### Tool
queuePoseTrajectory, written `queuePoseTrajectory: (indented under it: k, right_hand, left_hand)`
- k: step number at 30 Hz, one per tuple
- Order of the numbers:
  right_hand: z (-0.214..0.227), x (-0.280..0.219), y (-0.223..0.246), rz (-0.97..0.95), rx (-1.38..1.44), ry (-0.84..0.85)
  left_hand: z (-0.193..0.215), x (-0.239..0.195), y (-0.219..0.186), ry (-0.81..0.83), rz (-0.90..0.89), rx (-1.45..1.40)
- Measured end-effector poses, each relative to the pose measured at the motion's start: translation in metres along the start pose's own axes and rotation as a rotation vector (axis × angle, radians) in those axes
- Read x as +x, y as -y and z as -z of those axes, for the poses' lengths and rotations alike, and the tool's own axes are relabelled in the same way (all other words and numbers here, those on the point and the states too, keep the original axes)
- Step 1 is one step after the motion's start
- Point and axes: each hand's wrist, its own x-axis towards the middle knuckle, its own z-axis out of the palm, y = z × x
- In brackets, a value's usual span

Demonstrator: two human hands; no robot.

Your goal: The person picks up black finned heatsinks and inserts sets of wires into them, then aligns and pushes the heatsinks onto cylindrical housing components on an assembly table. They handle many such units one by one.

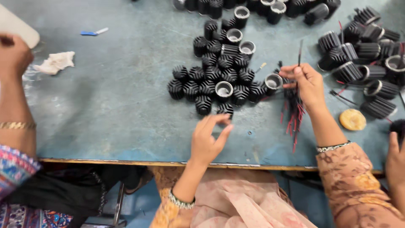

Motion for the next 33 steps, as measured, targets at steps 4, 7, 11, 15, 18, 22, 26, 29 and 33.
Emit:
queuePoseTrajectory:
  k: [4, 7, 11, 15, 18, 22, 26, 29, 33]
  right_hand:
    - [0.016, -0.041, 0.017, 0.047, 0.269, -0.195]
    - [0.013, -0.092, 0.008, 0.064, 0.311, -0.213]
    - [0.008, -0.159, -0.007, -0.159, 0.121, -0.246]
    - [0.009, -0.186, -0.018, -0.181, 0.07, -0.213]
    - [0.006, -0.186, -0.021, -0.142, 0.032, -0.161]
    - [0.0, -0.184, -0.019, -0.142, -0.03, -0.143]
    - [-0.004, -0.183, -0.014, -0.114, -0.04, -0.161]
    - [-0.006, -0.182, -0.012, -0.092, -0.028, -0.157]
    - [-0.009, -0.181, -0.007, -0.086, -0.035, -0.178]
  left_hand:
    - [-0.05, 0.059, -0.011, 0.1, -0.254, 0.216]
    - [-0.108, 0.102, 0.004, 0.054, -0.337, 0.443]
    - [-0.163, 0.134, 0.026, 0.29, -0.222, 0.636]
    - [-0.164, 0.153, 0.033, 0.338, 0.014, 0.337]
    - [-0.126, 0.181, 0.049, 0.234, 0.24, 0.071]
    - [-0.022, 0.207, 0.104, -0.114, 0.176, 0.237]
    - [0.08, 0.205, 0.16, -0.252, 0.317, 0.64]
    - [0.1, 0.189, 0.188, -0.09, 0.554, 0.768]
    - [0.099, 0.175, 0.202, 0.043, 0.623, 0.636]
